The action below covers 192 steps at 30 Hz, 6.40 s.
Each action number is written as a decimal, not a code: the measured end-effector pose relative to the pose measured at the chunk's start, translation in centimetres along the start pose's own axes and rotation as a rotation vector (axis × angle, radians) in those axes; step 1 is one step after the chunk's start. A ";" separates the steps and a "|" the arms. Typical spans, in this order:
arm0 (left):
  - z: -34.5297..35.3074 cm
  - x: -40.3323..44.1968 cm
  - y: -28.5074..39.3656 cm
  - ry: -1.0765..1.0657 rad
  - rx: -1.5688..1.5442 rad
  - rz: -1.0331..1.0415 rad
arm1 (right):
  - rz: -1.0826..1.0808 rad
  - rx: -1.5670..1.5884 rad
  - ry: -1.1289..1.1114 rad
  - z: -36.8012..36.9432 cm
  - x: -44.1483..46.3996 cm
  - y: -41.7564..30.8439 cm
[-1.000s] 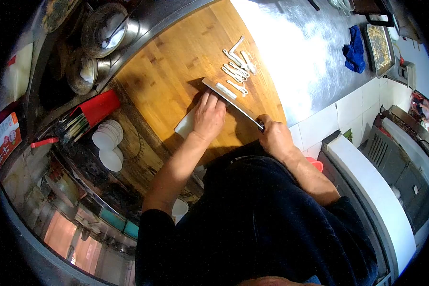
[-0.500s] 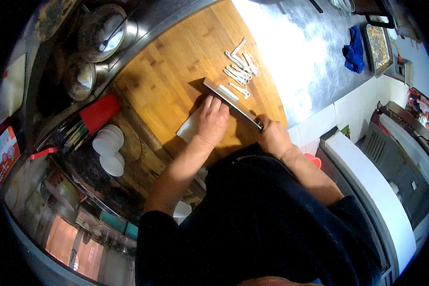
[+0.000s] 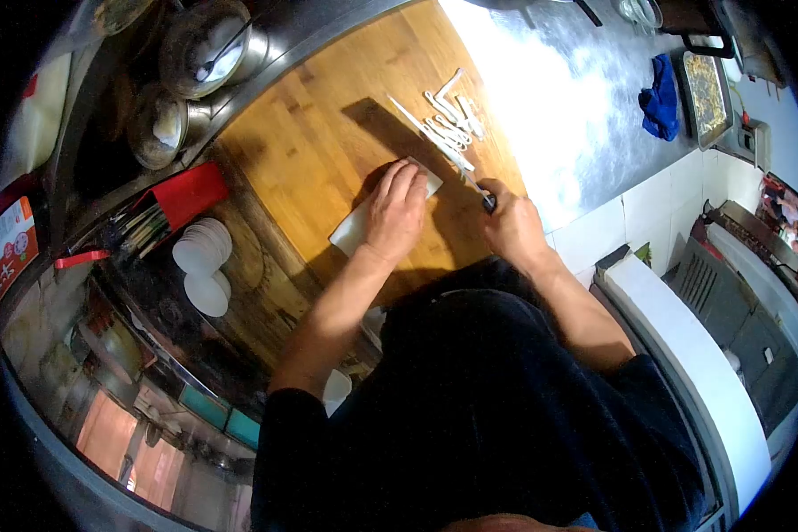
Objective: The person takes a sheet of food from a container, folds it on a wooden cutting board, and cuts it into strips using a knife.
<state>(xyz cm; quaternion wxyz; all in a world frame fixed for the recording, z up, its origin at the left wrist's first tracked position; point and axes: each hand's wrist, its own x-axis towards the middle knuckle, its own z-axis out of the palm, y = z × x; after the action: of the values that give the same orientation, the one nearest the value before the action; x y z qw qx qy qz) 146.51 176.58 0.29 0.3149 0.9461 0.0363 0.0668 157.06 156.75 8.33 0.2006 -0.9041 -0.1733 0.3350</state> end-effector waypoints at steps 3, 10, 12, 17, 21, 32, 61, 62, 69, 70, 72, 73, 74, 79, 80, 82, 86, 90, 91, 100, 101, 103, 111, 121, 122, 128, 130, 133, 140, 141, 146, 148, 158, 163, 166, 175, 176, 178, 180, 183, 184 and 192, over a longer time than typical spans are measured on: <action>0.0 -0.3 0.1 -0.009 0.069 0.007 | -0.057 0.002 -0.015 -0.2 -2.1 0.6; 0.0 -0.7 -0.2 -0.053 0.087 -0.007 | 0.006 -0.014 -0.142 0.8 -4.6 1.7; -0.1 -0.6 -0.1 -0.109 0.047 -0.058 | 0.017 -0.015 -0.153 0.9 -4.6 1.9; 0.0 -0.5 -0.1 -0.098 0.077 -0.029 | 0.015 -0.041 -0.163 1.2 -4.5 2.5; 0.0 -0.5 -0.1 -0.088 0.082 -0.022 | 0.007 -0.008 -0.158 1.2 -4.5 2.6; -0.1 -0.1 -0.1 -0.028 0.071 -0.004 | 0.068 -0.053 -0.211 2.3 -3.8 2.2; -0.5 -0.6 -0.4 0.043 0.155 0.123 | -0.061 -0.029 -0.091 1.8 -4.2 0.9; -0.3 -0.7 -0.5 0.025 0.148 0.109 | -0.049 -0.017 -0.101 1.9 -4.3 1.0; -0.1 -0.8 -0.6 -0.005 0.141 0.081 | -0.007 -0.020 -0.153 1.6 -4.4 1.6; -0.2 -0.8 -0.6 -0.006 0.141 0.082 | -0.007 -0.019 -0.153 1.6 -4.4 1.8; -0.2 -0.7 -0.5 0.002 0.130 0.083 | -0.012 -0.005 -0.167 1.7 -4.4 1.9; -0.2 -0.7 -0.5 0.001 0.131 0.083 | -0.011 -0.004 -0.168 1.6 -4.4 1.9; -0.2 -0.8 -0.5 -0.011 0.134 0.080 | -0.015 -0.002 -0.163 1.6 -4.5 1.8; -0.2 -0.8 -0.6 0.015 0.145 0.092 | -0.001 0.011 -0.153 1.9 -4.5 1.8; -0.2 -0.9 -0.6 -0.013 0.141 0.075 | 0.006 0.007 -0.162 1.9 -4.5 1.8; -0.3 -1.0 -0.7 -0.040 0.135 0.057 | 0.012 0.002 -0.172 1.9 -4.3 1.7; 0.4 -1.5 -1.1 -0.066 0.123 0.037 | 0.026 -0.030 -0.199 2.1 -4.0 1.6; 0.6 -1.5 -1.1 -0.028 0.126 0.051 | 0.060 -0.029 -0.194 3.2 -3.7 2.0; 0.6 -1.5 -1.1 -0.028 0.121 0.050 | 0.064 -0.033 -0.194 3.3 -3.5 2.1; 0.7 -1.9 -1.1 -0.023 0.123 0.057 | 0.048 -0.130 -0.249 3.4 -0.4 -1.5; 0.7 -1.9 -1.1 -0.014 0.141 0.058 | 0.032 -0.109 -0.247 3.0 0.2 -2.4; 0.7 -1.7 -1.0 0.000 0.163 0.067 | 0.028 -0.094 -0.256 3.2 1.5 -3.0; -0.2 -1.0 -0.5 0.088 0.092 0.119 | -0.049 -0.024 -0.023 1.7 0.4 -1.6; -0.5 -1.9 -0.6 -0.038 0.164 0.056 | -0.082 -0.048 -0.103 2.2 -4.4 0.7; -0.6 -1.9 -0.5 -0.047 0.136 0.048 | -0.065 -0.051 -0.140 2.0 -4.5 0.5; -0.1 -2.2 -1.1 -0.088 0.127 0.026 | -0.030 -0.024 -0.161 2.0 -4.6 0.8; -0.1 -2.1 -1.1 -0.079 0.136 0.028 | -0.029 -0.019 -0.166 2.0 -4.6 0.8; -0.4 -1.9 -0.9 -0.068 0.129 0.040 | -0.018 -0.018 -0.178 1.9 -4.5 0.7; 0.0 -2.4 -1.1 -0.097 0.153 0.025 | 0.010 -0.025 -0.190 3.1 -4.1 1.2; 0.0 -2.3 -1.0 -0.101 0.158 0.016 | 0.014 -0.027 -0.191 3.4 -4.1 1.4; 0.1 -2.1 -1.0 -0.025 0.180 0.067 | 0.052 -0.040 -0.213 3.9 -4.0 0.9; 0.2 -2.2 -1.2 -0.050 0.176 0.052 | 0.080 -0.057 -0.225 3.8 -3.6 0.2; 0.4 -2.1 -1.0 -0.012 0.186 0.040 | -0.002 -0.079 -0.143 4.6 1.6 -4.0; 0.1 -2.2 -0.4 -0.023 0.156 -0.001 | -0.119 -0.009 -0.035 4.3 1.2 -2.4; -0.7 -1.8 -0.6 0.023 0.068 0.047 | -0.093 0.020 0.048 3.1 0.7 -1.3; -0.7 -2.6 -1.0 -0.096 0.177 0.033 | -0.066 0.011 -0.119 2.5 -5.0 0.7; -0.5 -2.6 -1.3 -0.083 0.148 0.036 | -0.069 0.013 -0.113 2.6 -5.2 1.1; -0.9 -2.6 -1.0 -0.178 0.131 -0.022 | -0.045 0.019 -0.117 3.2 -5.6 1.7; -1.1 -2.1 -0.8 -0.122 0.118 -0.007 | -0.027 0.033 -0.122 3.0 -5.9 1.5; -1.1 -1.8 -1.0 -0.057 0.134 0.048 | -0.011 0.030 -0.136 3.0 -6.0 1.7; -1.2 -1.7 -0.9 -0.058 0.135 0.047 | -0.009 0.023 -0.145 3.2 -6.0 1.7; -1.4 -1.4 -1.0 -0.022 0.118 0.091 | 0.032 0.007 -0.160 3.1 -5.6 1.3</action>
<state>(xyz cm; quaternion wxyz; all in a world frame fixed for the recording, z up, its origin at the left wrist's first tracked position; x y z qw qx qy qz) 144.87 178.02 0.67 0.2554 0.9644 -0.0063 0.0683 151.19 153.86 8.53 0.1839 -0.8764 -0.1733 0.4099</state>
